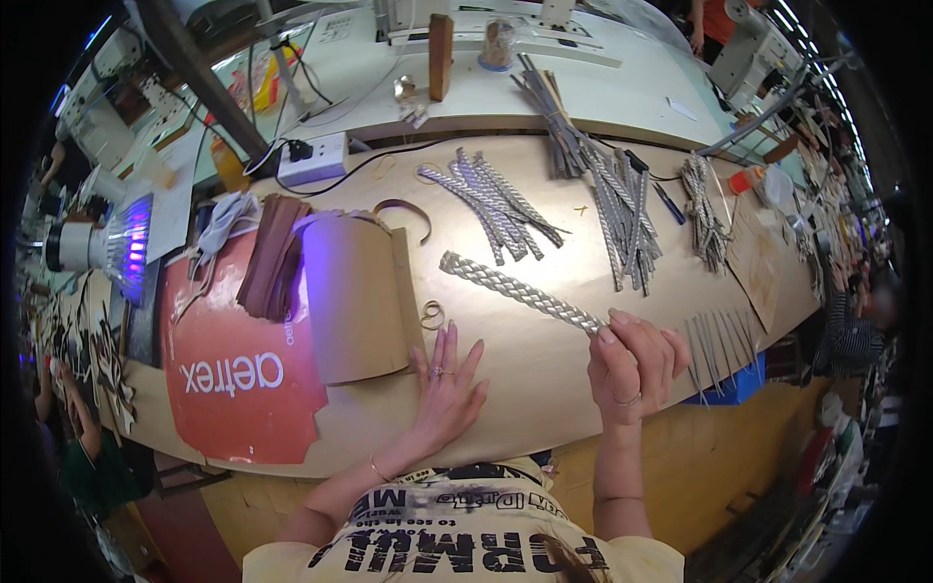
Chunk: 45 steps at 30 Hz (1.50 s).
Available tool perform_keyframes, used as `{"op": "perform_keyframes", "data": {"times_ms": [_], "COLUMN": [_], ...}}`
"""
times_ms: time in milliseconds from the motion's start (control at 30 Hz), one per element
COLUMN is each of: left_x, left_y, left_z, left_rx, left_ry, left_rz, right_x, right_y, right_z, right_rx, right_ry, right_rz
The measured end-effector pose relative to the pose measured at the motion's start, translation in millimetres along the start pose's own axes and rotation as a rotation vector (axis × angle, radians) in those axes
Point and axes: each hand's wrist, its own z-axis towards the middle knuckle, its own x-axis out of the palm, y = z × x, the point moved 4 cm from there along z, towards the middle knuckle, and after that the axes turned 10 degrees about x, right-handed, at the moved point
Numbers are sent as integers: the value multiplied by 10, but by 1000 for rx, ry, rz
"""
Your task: The person repeatedly picks up a braided cord and a thin strip, aligns them on the table, and secures the strip to the cord end. The person places the finished units aside and repeats the process with new pieces.
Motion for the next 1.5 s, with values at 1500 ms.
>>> {"op": "perform_keyframes", "data": {"times_ms": [1500], "left_x": [-1039], "left_y": [-44], "left_z": [1025], "left_rx": [-481], "left_ry": [-283], "left_rz": [-1248], "right_x": [32], "right_y": [435], "right_z": [-526], "right_rx": [379], "right_ry": [362], "right_rz": [538]}}
